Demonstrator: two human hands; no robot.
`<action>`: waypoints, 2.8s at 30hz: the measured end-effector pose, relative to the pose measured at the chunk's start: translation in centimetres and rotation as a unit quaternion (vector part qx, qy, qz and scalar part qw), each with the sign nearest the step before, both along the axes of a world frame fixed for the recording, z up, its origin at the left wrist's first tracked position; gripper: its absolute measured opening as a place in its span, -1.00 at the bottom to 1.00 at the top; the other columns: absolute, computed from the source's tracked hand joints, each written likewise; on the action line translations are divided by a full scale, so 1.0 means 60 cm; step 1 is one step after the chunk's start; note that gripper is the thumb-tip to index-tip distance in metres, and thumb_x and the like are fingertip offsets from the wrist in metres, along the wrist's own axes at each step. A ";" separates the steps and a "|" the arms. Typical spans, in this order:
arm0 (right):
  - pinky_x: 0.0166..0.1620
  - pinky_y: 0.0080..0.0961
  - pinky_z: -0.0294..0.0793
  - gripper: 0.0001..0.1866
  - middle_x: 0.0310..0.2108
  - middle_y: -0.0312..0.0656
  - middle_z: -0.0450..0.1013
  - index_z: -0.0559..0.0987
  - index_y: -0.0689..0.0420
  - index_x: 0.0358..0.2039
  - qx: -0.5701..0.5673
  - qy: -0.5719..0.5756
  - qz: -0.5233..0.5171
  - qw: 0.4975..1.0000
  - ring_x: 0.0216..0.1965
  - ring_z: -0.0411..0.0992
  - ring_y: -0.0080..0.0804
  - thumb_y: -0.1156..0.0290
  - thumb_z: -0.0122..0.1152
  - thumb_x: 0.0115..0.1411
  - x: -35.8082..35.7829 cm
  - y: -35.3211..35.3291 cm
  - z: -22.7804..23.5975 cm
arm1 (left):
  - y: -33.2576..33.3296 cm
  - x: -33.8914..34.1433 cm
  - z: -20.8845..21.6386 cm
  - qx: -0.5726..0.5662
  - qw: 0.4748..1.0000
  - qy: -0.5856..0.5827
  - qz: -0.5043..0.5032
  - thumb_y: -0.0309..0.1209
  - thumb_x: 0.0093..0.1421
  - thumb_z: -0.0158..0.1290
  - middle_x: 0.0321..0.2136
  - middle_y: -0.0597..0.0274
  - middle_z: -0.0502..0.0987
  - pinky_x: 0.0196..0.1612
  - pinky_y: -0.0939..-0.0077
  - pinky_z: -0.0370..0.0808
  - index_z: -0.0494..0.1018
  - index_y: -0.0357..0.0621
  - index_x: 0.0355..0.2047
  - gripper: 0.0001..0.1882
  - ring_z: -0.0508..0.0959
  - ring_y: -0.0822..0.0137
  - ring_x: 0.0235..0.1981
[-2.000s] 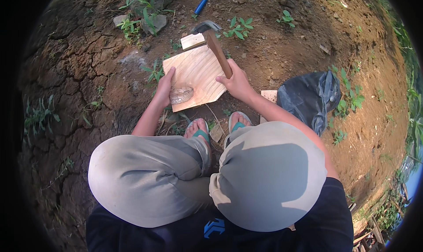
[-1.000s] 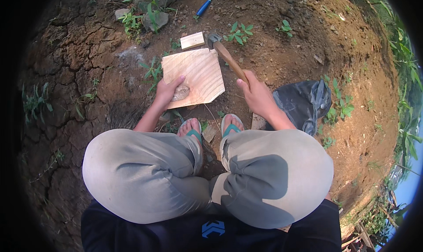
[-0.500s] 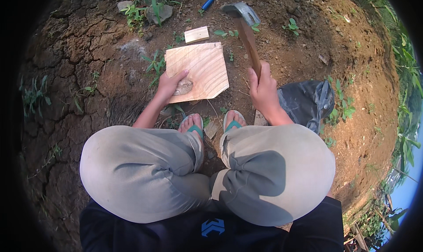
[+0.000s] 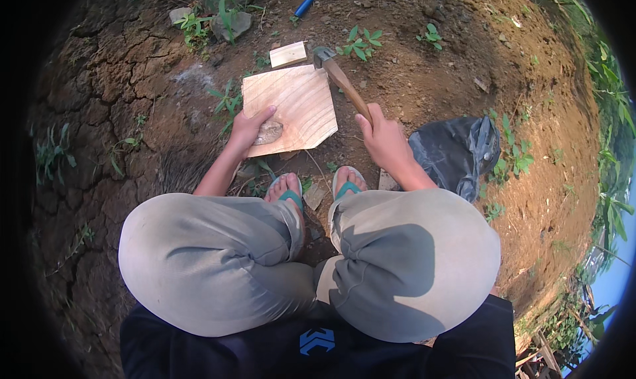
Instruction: The person joins pieces of wood together by hammering nails into them.
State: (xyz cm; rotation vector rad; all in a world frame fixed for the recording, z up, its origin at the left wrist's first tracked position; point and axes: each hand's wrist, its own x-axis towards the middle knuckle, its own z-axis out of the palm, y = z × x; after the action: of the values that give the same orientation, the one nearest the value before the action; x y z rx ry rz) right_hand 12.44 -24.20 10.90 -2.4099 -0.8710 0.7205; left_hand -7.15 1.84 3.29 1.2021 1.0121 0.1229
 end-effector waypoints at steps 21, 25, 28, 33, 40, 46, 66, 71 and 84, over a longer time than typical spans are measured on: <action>-0.39 0.05 0.41 -0.71 -0.54 0.16 0.48 0.39 0.07 -0.04 0.093 0.021 -0.037 0.995 -0.40 0.52 0.31 0.12 0.03 0.47 0.022 0.005 0.053 | 0.022 -0.007 0.003 0.007 0.999 0.024 -0.023 -0.30 0.19 0.36 -0.06 0.11 0.65 -0.05 0.42 0.59 0.48 -0.33 0.11 -0.45 0.66 0.36 -0.15; -0.37 0.06 0.42 -0.71 -0.53 0.15 0.50 0.41 0.06 -0.04 0.055 0.015 0.007 0.998 -0.40 0.52 0.32 0.11 0.04 0.46 0.010 0.011 0.020 | 0.011 -0.006 -0.001 0.001 1.000 0.006 -0.005 -0.32 0.17 0.37 -0.07 0.10 0.66 -0.05 0.42 0.59 0.50 -0.34 0.08 -0.46 0.66 0.36 -0.15; -0.37 0.02 0.43 -0.70 -0.53 0.13 0.51 0.42 0.06 -0.02 0.012 0.019 0.003 1.000 -0.42 0.53 0.29 0.11 0.04 0.46 0.018 0.015 0.014 | 0.006 0.005 0.006 0.001 1.000 0.004 -0.017 -0.31 0.18 0.37 -0.06 0.10 0.65 -0.05 0.42 0.59 0.49 -0.34 0.10 -0.45 0.66 0.36 -0.14; -0.41 -0.09 0.45 -0.68 -0.55 0.07 0.51 0.42 0.09 0.03 0.161 0.010 -0.047 0.986 -0.44 0.54 0.24 0.13 0.07 0.46 0.009 0.037 0.091 | 0.008 -0.017 0.009 0.005 1.000 0.008 -0.003 -0.27 0.19 0.35 -0.05 0.11 0.64 -0.04 0.42 0.59 0.46 -0.33 0.12 -0.42 0.66 0.37 -0.14; -0.35 0.03 0.42 -0.68 -0.49 0.15 0.50 0.42 0.11 -0.06 0.007 0.022 0.016 1.000 -0.41 0.51 0.29 0.10 0.05 0.46 0.009 0.018 -0.007 | 0.010 -0.005 0.014 0.111 0.992 0.018 -0.060 -0.34 0.15 0.39 -0.08 0.09 0.67 -0.07 0.42 0.60 0.52 -0.35 0.07 -0.47 0.68 0.34 -0.19; -0.38 -0.06 0.44 -0.69 -0.57 0.07 0.50 0.42 0.09 -0.03 0.152 0.047 -0.048 0.986 -0.47 0.54 0.19 0.11 0.04 0.46 -0.012 0.028 0.069 | 0.021 -0.010 -0.001 -0.009 0.999 0.034 -0.002 -0.30 0.17 0.38 -0.06 0.08 0.66 -0.06 0.43 0.60 0.51 -0.35 0.09 -0.44 0.67 0.35 -0.15; -0.33 0.13 0.38 -0.66 -0.50 0.24 0.49 0.37 0.13 -0.09 -0.007 0.008 -0.023 1.000 -0.35 0.48 0.40 0.08 0.00 0.48 0.031 0.037 0.008 | 0.020 -0.020 -0.007 0.108 0.993 0.019 -0.043 -0.30 0.18 0.36 -0.07 0.09 0.65 -0.06 0.39 0.61 0.47 -0.33 0.11 -0.43 0.67 0.35 -0.17; -0.41 0.07 0.41 -0.70 -0.56 0.17 0.48 0.37 0.06 -0.05 0.100 0.023 -0.022 0.994 -0.40 0.52 0.32 0.09 0.04 0.46 0.008 0.000 0.031 | 0.027 -0.007 -0.002 -0.036 0.999 0.025 -0.003 -0.27 0.17 0.38 -0.05 0.11 0.66 0.02 0.43 0.56 0.50 -0.32 0.11 -0.43 0.66 0.36 -0.10; -0.38 -0.47 0.52 -0.56 -0.44 -0.26 0.48 0.45 0.18 -0.02 0.118 0.249 -0.132 0.952 -0.46 0.48 -0.54 0.17 0.40 0.28 -0.026 -0.052 -0.056 | -0.021 -0.049 -0.002 0.005 1.000 -0.007 0.016 -0.33 0.20 0.36 -0.07 0.12 0.67 -0.03 0.44 0.57 0.51 -0.33 0.08 -0.50 0.65 0.39 -0.14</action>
State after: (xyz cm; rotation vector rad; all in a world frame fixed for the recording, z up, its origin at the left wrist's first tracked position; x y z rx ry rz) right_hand 10.90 -27.29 7.56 -1.9487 -0.3939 0.9930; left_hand -10.09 0.58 3.15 1.1937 1.0200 0.1611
